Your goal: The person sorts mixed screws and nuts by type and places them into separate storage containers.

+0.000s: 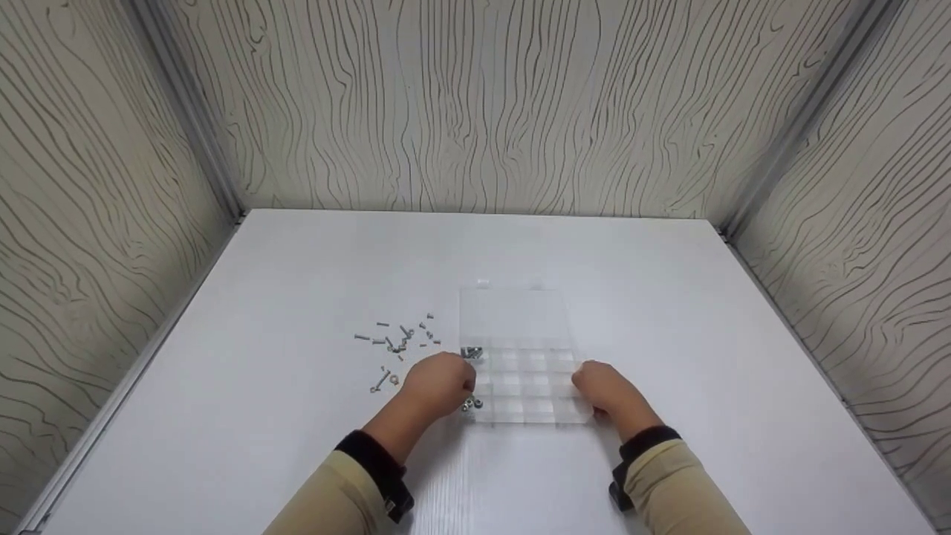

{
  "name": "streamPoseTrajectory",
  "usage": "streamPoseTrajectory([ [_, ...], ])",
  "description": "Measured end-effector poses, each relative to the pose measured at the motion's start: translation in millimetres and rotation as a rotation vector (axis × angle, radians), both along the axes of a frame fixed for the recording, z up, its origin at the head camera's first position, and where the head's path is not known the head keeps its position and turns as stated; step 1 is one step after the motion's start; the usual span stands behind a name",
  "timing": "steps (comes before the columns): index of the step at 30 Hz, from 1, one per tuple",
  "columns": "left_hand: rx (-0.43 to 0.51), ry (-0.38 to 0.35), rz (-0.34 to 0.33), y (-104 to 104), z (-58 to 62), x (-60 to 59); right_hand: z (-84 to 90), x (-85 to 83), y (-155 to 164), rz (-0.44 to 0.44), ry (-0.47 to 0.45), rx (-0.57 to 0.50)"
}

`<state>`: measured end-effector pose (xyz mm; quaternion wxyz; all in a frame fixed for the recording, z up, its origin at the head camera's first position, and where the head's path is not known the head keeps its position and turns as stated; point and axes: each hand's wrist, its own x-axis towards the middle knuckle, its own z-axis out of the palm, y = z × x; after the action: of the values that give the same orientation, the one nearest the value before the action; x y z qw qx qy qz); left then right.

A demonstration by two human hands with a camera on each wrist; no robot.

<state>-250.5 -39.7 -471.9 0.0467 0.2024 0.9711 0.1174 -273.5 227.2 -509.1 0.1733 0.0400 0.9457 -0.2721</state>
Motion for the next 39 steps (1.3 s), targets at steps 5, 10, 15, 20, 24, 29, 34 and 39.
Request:
streamPoseTrajectory([
  [5,-0.016,-0.001,-0.001,-4,0.3,-0.6,0.3,0.0,-1,-0.003,-0.005,0.003],
  [10,0.008,-0.002,0.041,-18,3.2,-4.6,0.9,1.0,-2,0.006,0.002,0.009],
  [15,-0.003,-0.059,0.172,-36,7.9,-9.9,2.7,2.4,-2,-0.007,-0.008,-0.008],
  [20,0.003,-0.076,0.284,-59,8.3,-15.2,4.0,3.0,-1,-0.010,-0.010,-0.026],
  [24,0.003,-0.100,0.376,-77,5.8,-18.7,3.1,2.9,0,0.006,0.000,-0.014],
  [29,-0.050,-0.148,0.451,-90,3.8,-17.5,1.8,1.6,0,0.006,-0.004,-0.006],
  [34,-0.094,-0.212,0.456,-95,-0.8,-15.3,0.3,0.5,1,-0.018,-0.024,-0.014],
  [39,-0.083,-0.239,0.469,-97,-6.8,-13.4,-0.8,0.0,0,-0.030,-0.029,-0.019],
])
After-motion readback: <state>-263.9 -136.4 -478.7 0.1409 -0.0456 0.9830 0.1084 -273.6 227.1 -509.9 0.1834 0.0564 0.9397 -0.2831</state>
